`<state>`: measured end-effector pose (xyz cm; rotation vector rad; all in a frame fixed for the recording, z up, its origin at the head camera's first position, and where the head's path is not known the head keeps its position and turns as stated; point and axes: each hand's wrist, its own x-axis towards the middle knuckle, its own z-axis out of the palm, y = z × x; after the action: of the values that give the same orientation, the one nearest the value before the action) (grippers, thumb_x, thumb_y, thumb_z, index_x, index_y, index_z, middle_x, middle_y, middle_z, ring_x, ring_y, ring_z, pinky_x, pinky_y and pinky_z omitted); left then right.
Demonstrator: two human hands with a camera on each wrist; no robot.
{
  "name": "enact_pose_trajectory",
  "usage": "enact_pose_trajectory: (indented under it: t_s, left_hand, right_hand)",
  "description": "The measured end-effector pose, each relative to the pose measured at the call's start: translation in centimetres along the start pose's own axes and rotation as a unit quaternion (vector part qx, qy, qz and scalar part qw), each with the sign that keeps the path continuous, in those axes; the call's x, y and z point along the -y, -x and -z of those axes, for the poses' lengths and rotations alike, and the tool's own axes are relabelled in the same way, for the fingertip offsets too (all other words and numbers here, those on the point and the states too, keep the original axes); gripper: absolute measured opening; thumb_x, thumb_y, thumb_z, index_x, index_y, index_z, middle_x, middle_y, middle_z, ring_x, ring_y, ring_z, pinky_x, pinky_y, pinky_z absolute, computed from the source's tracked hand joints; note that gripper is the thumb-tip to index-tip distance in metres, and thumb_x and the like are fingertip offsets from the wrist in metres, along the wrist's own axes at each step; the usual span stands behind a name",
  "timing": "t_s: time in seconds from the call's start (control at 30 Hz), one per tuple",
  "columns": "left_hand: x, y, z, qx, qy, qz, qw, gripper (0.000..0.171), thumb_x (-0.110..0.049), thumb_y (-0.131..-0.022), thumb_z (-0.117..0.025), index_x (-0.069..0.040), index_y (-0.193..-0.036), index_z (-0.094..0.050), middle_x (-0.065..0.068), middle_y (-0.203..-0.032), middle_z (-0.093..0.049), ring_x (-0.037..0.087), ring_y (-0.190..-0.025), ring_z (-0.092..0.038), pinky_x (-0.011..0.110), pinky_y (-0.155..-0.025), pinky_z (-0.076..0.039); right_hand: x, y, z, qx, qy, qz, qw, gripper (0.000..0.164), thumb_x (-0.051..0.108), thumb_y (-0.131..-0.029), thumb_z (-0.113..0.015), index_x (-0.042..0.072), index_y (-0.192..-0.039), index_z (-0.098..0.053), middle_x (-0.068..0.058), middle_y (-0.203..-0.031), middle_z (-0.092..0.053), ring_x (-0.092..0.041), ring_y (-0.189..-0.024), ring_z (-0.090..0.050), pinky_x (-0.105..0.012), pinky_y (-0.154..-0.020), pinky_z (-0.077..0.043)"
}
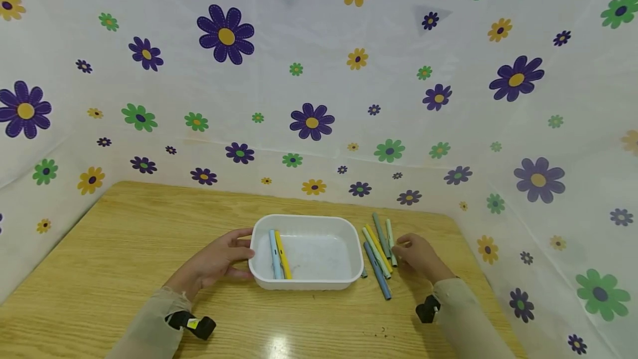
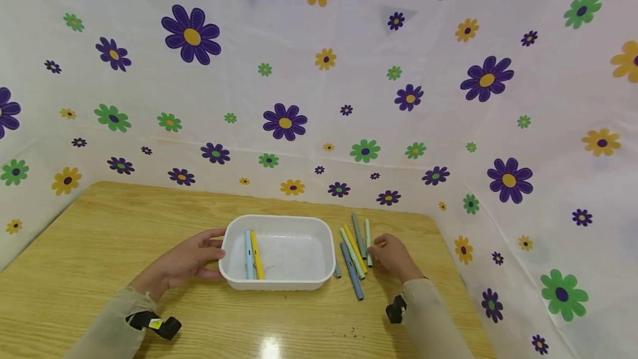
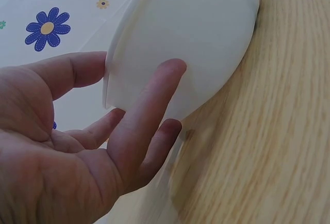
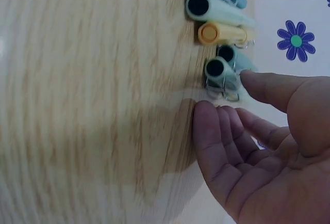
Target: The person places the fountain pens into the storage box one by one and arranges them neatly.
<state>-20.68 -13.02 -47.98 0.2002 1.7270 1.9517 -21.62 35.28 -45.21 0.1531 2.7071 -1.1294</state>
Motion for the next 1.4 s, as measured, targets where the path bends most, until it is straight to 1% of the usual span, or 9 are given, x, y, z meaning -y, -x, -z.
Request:
enact_pose_trajectory:
  t_s: [0.13,0.2,0.4,0.5,0.6,0.87,1.13,1.3,1.4]
  left_hand:
    - [0.0,0.0,0.0,-0.001,-0.002,0.001,1.0000,0.074,-0.011,-0.103,-0.061,-0.006,-0.164,-0.019,0.034,-0.156,-0.035,0.034,-0.114,-0.068,0.052,-0.090,-0.062]
    - [0.0,-0.1,0.0,-0.001,-0.002,0.001,1.0000,0.074,-0.011,-0.103,-0.061,-0.006,-0.164,-0.019,0.034,-0.156,-0.035,0.034,-0.114,-0.068,0.052,-0.090,-0.062]
    - [-0.1,-0.1,0.1,0.000,0.001,0.002,1.0000,0.074,-0.010,-0.103,-0.061,-0.006,-0.164,-0.019,0.034,-0.156,-0.035,0.033,-0.114,-0.068,0.052,-0.090,-0.062]
    - [-0.1,-0.1,0.1,-0.001,0.001,0.003,1.0000,0.074,-0.010,-0.103,-0.061,-0.005,-0.164,-0.019,0.034,-0.156,-0.036,0.033,-0.113,-0.068,0.051,-0.090,-0.062]
    - [-0.2,-0.1,0.1,-0.003,0.001,0.003,1.0000,0.073,-0.009,-0.103,-0.061,-0.005,-0.164,-0.019,0.034,-0.155,-0.036,0.033,-0.113,-0.068,0.051,-0.089,-0.063]
    - [-0.2,0.0,0.0,-0.001,0.001,0.001,1.0000,0.074,-0.010,-0.103,-0.061,-0.005,-0.164,-0.019,0.034,-0.156,-0.035,0.033,-0.114,-0.068,0.050,-0.089,-0.063]
    - [-0.2,-0.1,0.0,-0.005,0.005,0.002,1.0000,0.074,-0.008,-0.103,-0.060,-0.004,-0.164,-0.019,0.034,-0.155,-0.035,0.033,-0.113,-0.068,0.050,-0.089,-0.062]
    - [-0.2,-0.1,0.0,-0.008,0.006,0.003,0.9999,0.074,-0.009,-0.103,-0.061,-0.005,-0.164,-0.020,0.033,-0.155,-0.036,0.032,-0.112,-0.069,0.051,-0.089,-0.062]
    - [-0.1,-0.1,-0.1,-0.012,0.003,0.003,0.9999,0.074,-0.009,-0.103,-0.062,-0.005,-0.164,-0.020,0.033,-0.155,-0.037,0.032,-0.112,-0.069,0.050,-0.089,-0.062]
  right_hand:
    - [0.3,-0.3,-0.3,0.008,-0.005,-0.006,1.000,0.042,0.015,-0.102,-0.061,-0.012,-0.133,-0.052,-0.026,-0.114,-0.064,-0.023,-0.078,-0.062,-0.038,-0.068,-0.059]
    - [0.2,-0.4,-0.4,0.009,-0.005,-0.011,1.000,0.041,0.014,-0.102,-0.061,-0.012,-0.133,-0.052,-0.025,-0.113,-0.065,-0.023,-0.077,-0.063,-0.038,-0.067,-0.059]
    - [0.1,-0.9,-0.4,0.011,-0.015,-0.026,0.999,0.039,0.012,-0.103,-0.061,-0.012,-0.131,-0.054,-0.029,-0.120,-0.063,-0.027,-0.090,-0.068,-0.042,-0.076,-0.064]
    - [0.1,-1.0,-0.4,0.014,-0.018,-0.030,0.999,0.038,0.012,-0.103,-0.061,-0.013,-0.130,-0.054,-0.031,-0.122,-0.062,-0.030,-0.093,-0.068,-0.042,-0.077,-0.064]
    - [0.0,-1.1,-0.4,0.014,-0.023,-0.036,0.999,0.037,0.012,-0.103,-0.061,-0.012,-0.129,-0.055,-0.030,-0.121,-0.062,-0.029,-0.092,-0.068,-0.041,-0.077,-0.064]
    - [0.1,-0.8,-0.3,0.023,-0.037,-0.036,0.998,0.035,0.009,-0.104,-0.060,-0.015,-0.128,-0.053,-0.027,-0.116,-0.063,-0.026,-0.091,-0.067,-0.041,-0.079,-0.064]
    - [-0.2,-0.6,-0.1,0.020,-0.052,-0.036,0.998,0.037,0.011,-0.103,-0.060,-0.014,-0.129,-0.052,-0.027,-0.120,-0.061,-0.028,-0.099,-0.066,-0.042,-0.082,-0.064]
    - [-0.5,-0.5,0.0,0.017,-0.069,-0.036,0.997,0.035,0.012,-0.103,-0.061,-0.013,-0.127,-0.053,-0.023,-0.115,-0.061,-0.026,-0.096,-0.064,-0.040,-0.080,-0.064]
    - [-0.6,-0.4,0.1,0.010,-0.058,-0.026,0.998,0.031,0.012,-0.103,-0.058,-0.012,-0.123,-0.054,-0.022,-0.111,-0.062,-0.025,-0.092,-0.063,-0.039,-0.076,-0.064]
